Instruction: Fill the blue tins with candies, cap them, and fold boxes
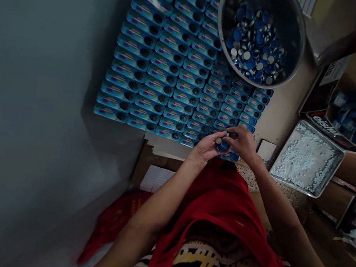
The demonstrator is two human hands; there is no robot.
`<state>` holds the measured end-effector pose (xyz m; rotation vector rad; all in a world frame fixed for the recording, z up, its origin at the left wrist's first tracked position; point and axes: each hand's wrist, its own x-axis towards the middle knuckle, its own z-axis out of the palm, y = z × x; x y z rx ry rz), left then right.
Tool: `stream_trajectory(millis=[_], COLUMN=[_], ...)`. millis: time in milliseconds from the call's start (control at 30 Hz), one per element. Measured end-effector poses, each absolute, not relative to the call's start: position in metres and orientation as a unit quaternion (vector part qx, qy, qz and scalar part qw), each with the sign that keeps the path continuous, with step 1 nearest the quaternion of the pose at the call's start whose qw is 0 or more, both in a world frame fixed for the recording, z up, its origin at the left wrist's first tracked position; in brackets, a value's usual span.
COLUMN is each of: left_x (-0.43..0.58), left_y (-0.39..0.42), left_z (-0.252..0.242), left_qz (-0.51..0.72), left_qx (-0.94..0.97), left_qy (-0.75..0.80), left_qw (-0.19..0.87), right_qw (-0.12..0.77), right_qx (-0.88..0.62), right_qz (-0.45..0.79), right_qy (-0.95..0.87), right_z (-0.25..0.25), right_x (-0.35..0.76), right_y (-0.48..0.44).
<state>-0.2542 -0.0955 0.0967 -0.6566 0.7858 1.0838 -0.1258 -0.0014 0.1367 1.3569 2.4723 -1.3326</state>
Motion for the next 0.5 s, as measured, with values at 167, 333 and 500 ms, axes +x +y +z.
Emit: stream_trajectory(millis=[167, 333, 500], left_x=[-0.250, -0.251, -0.268], left_y=[-0.084, -0.065, -0.057], left_z=[0.098, 0.100, 0.100], left_qz=[0.494, 0.511, 0.534], left_qx=[-0.291, -0.292, -0.288], left_qy=[0.345, 0.329, 0.322], left_qw=[0.744, 0.739, 0.727], right_qw=[-0.031, -0.097, -0.139], right_qx=[0.514, 0.565, 0.570], right_qz=[-0.559, -0.495, -0.399], right_qy=[0.650, 0.653, 0.704], right_z=[0.129, 0.126, 0.116], right_x=[-0.113, -0.123, -0.134], right_y=[0.015, 0.030, 0.077])
